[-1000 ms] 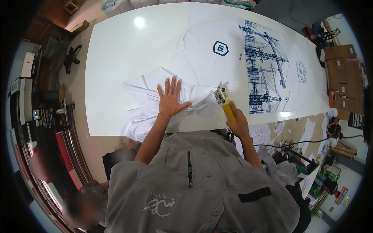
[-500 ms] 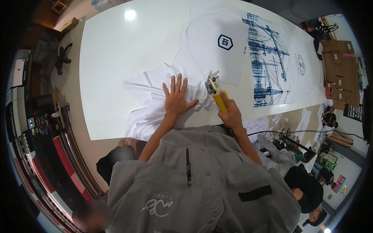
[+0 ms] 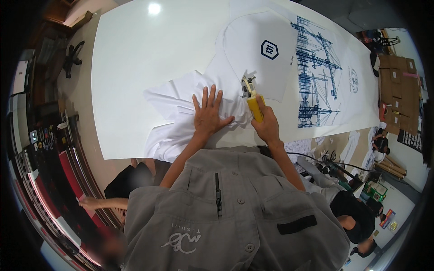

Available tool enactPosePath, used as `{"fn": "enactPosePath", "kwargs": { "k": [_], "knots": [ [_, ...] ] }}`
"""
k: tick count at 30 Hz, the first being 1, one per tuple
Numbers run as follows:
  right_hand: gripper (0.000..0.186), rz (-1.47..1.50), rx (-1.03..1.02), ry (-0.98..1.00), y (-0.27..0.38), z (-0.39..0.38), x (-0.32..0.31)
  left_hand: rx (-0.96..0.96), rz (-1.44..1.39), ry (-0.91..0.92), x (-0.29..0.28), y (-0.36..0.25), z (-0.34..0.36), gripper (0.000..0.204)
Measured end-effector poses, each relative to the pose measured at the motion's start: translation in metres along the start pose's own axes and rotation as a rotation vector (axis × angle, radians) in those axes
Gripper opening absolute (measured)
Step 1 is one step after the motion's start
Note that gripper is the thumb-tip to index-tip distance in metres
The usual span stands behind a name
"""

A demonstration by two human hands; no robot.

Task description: The person uses a yellow electric fabric cutter to cut a large white sheet of fabric laid out on a table. They follow a pre-drawn pattern on the fabric, cutting out a specific shape. After cutting, they lift the cut piece and place it aside before continuing to cut another section of the fabric.

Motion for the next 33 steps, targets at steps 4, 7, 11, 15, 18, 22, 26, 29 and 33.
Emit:
{"fn": "enactPosePath", "kwargs": {
  "k": [4,7,11,15,18,22,26,29,33],
  "knots": [
    [0.095,-0.029,-0.091,-0.018,0.001,0.027,-0.003,0.004,0.006,0.001,0.002,0.000,0.000,0.114],
    [0.096,-0.029,-0.093,0.009,0.003,0.048,-0.003,-0.004,-0.006,-0.006,0.003,0.001,0.000,0.113],
    [0.095,-0.028,-0.099,0.018,0.011,0.072,-0.004,0.007,-0.039,-0.017,0.003,0.002,0.000,0.112],
    [0.094,-0.029,-0.141,-0.008,0.020,0.091,-0.004,0.007,-0.066,-0.033,0.001,0.002,0.000,0.112],
    [0.094,-0.036,-0.139,-0.003,0.023,0.105,0.000,0.010,-0.076,-0.036,0.002,0.003,-0.001,0.112],
    [0.095,-0.019,-0.109,-0.039,0.037,0.123,0.006,-0.003,-0.061,-0.024,-0.001,0.003,-0.001,0.109],
    [0.097,-0.011,0.011,-0.020,0.044,0.143,0.018,0.011,-0.090,-0.044,0.000,0.004,-0.001,0.109],
    [0.098,-0.001,0.050,-0.054,0.045,0.156,0.028,0.016,-0.111,-0.056,-0.002,0.003,-0.002,0.109],
    [0.100,-0.017,0.116,-0.099,0.064,0.169,0.032,0.021,-0.118,-0.055,-0.004,0.005,-0.002,0.110]
  ]
}}
Point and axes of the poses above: each hand's wrist, its own z-axis towards the middle knuckle, its own x-axis out of the palm, y = z × x, the point moved 9 cm from there along z, towards the middle knuckle, and after that the axes turned 13 degrees about -x, right-handed, at the moved point
